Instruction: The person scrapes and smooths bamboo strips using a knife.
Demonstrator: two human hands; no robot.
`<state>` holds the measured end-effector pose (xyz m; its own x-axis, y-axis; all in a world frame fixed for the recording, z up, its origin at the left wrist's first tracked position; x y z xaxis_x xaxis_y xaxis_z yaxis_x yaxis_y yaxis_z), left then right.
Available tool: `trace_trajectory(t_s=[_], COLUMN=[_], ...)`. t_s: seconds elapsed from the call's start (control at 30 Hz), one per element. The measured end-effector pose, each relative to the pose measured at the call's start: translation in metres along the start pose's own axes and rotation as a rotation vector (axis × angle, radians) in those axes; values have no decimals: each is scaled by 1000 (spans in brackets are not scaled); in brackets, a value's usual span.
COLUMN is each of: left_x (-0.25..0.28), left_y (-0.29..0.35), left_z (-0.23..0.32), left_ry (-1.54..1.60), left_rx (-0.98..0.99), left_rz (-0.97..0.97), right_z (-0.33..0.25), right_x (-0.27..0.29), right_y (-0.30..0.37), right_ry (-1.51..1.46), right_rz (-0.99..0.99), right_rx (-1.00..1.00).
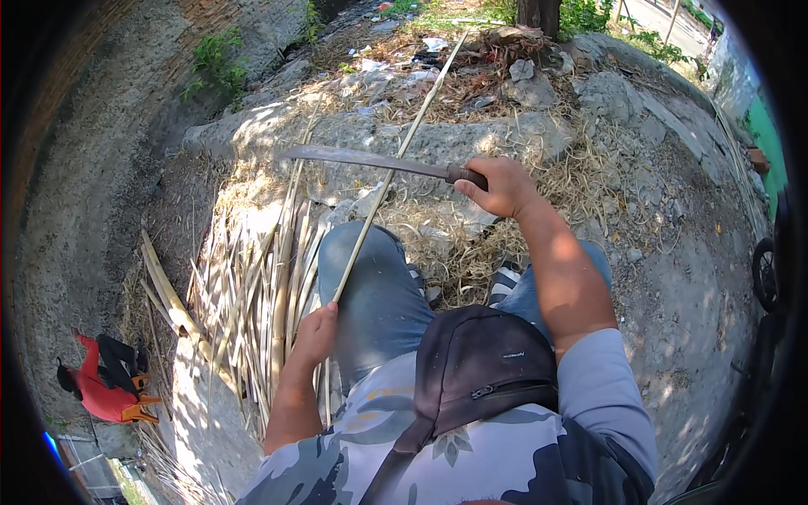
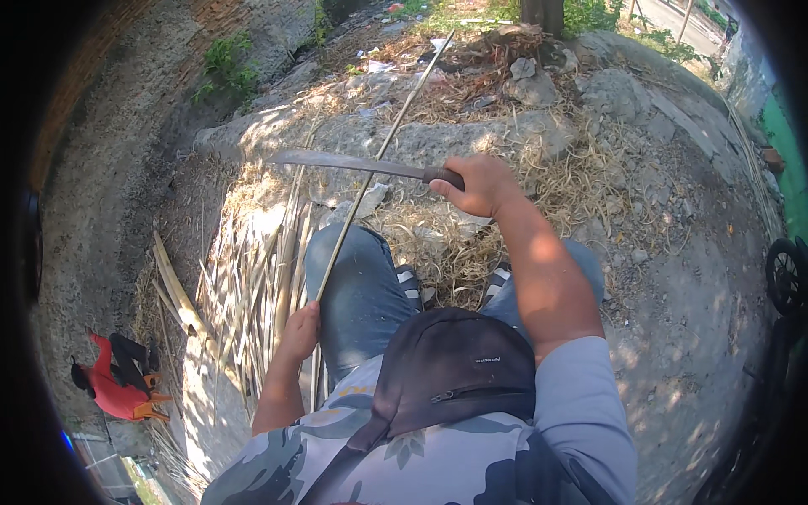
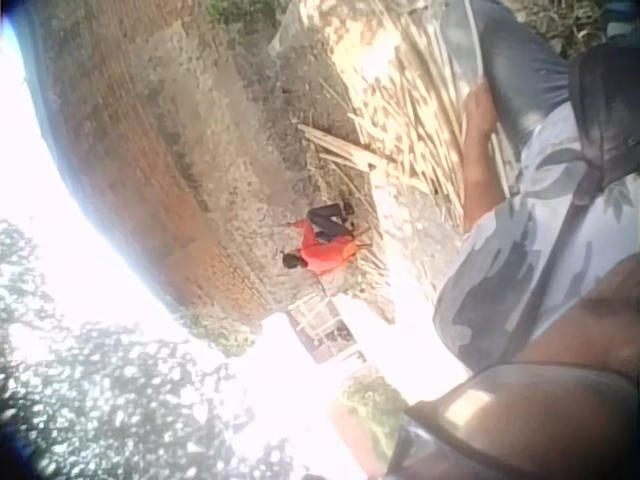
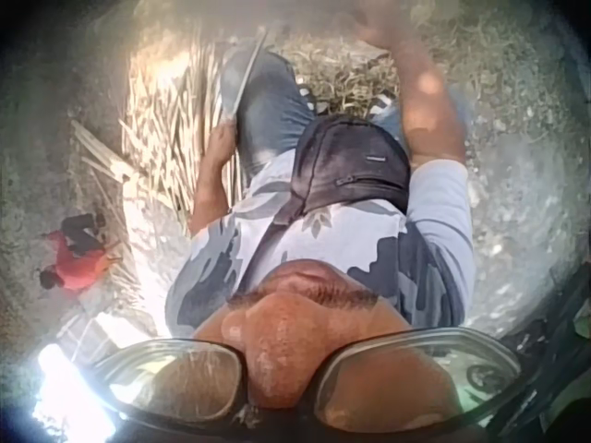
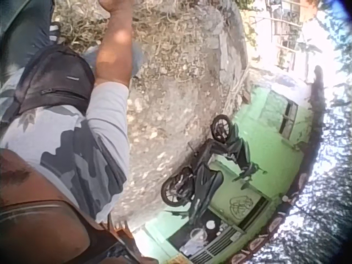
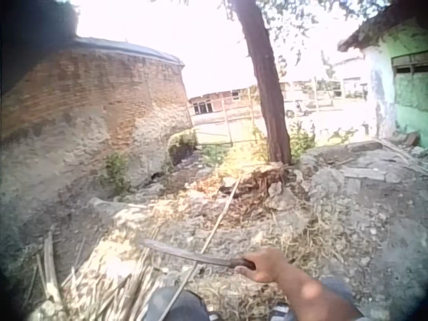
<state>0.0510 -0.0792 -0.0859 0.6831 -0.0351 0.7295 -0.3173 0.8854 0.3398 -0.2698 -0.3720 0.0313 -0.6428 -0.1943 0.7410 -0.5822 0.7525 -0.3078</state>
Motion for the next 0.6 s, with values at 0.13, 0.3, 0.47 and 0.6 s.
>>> trace_trajectory(t_s=[0.13, 0.3, 0.47, 0.6], left_x=[5, 3, 5, -3], left_y=[3, 6, 11, 1], left_z=[15, 2, 15, 1], left_ry=[-2, 73, 14, 139], left_rx=[12, 7, -27, -2], left_rz=[-9, -11, 9, -54], right_z=[-27, -52, 51, 80], right_x=[-22, -48, 27, 42], right_y=[1, 0, -2, 12], right_ry=[79, 178, 126, 52], right_rz=[-124, -227, 191, 341], right_rx=[11, 223, -261, -412])
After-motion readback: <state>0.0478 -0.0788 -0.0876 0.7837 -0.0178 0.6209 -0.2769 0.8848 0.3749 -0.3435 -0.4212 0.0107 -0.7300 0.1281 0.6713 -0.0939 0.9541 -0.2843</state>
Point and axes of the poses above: each hand's wrist, its own y-axis away from the middle knuckle, its own x-axis out of the back of the hand, z = x × y, the point moved 10 cm from there along -y, towards the middle knuckle, and after that the axes turned 11 degrees about -y, right-handed, at the moved point
